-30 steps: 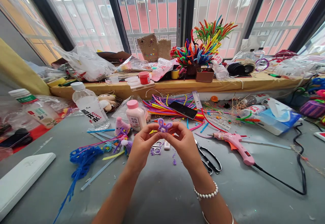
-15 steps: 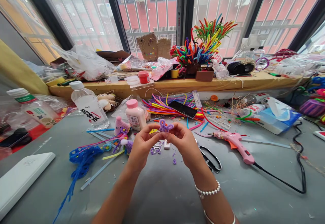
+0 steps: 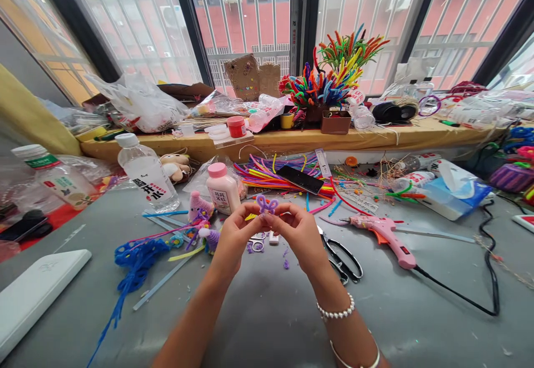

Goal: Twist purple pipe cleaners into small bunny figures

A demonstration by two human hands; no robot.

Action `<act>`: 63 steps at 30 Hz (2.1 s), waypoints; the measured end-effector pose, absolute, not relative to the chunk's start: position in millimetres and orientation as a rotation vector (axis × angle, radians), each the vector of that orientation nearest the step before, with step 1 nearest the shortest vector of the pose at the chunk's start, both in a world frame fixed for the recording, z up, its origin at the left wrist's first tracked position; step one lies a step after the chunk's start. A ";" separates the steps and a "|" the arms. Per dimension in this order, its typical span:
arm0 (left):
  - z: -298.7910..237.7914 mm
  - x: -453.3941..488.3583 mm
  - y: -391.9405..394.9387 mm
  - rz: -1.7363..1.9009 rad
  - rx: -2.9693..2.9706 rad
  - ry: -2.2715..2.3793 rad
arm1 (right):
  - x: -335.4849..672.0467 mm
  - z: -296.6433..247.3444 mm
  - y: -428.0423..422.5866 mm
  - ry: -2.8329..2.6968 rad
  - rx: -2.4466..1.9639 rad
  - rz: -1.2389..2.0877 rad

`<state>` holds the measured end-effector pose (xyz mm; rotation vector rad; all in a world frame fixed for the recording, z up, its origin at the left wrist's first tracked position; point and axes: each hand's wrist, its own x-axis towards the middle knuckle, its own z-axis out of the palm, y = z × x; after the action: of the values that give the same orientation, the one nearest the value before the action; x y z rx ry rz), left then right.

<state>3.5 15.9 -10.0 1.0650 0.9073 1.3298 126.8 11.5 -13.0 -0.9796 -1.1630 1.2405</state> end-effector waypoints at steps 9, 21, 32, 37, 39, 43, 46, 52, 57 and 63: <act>-7.2 5.7 14.0 1.362 0.912 0.938 | 124.6 -17.0 10.3 -1.376 -1.001 0.767; -13.5 10.0 14.1 1.411 0.959 0.897 | 125.8 -19.1 14.1 -1.464 -1.059 0.637; -13.3 12.3 11.5 1.347 1.087 0.887 | 126.6 -21.2 14.9 -1.392 -1.136 0.629; -8.8 10.6 11.2 1.291 0.985 0.854 | 128.0 -18.9 15.0 -1.556 -0.994 0.686; -7.3 9.7 11.0 1.292 0.978 0.873 | 127.7 -17.8 14.3 -1.567 -0.988 0.662; -5.6 7.2 10.7 1.280 0.988 0.931 | 129.2 -17.5 14.6 -1.609 -0.997 0.605; -4.9 4.9 11.3 1.270 0.992 0.964 | 132.4 -17.5 16.0 -1.668 -0.992 0.567; -3.7 1.6 13.8 1.287 0.982 0.978 | 136.8 -14.9 15.3 -1.792 -0.938 0.526; -4.8 0.6 14.4 1.279 0.993 0.989 | 138.5 -14.8 14.8 -1.824 -0.911 0.509; -4.5 0.5 14.5 1.249 1.028 1.026 | 140.7 -12.9 14.7 -1.831 -0.917 0.543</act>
<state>0.5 14.5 -4.5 1.0284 1.0262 1.2494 140.7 14.7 -12.9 -0.9169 -1.8310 0.5435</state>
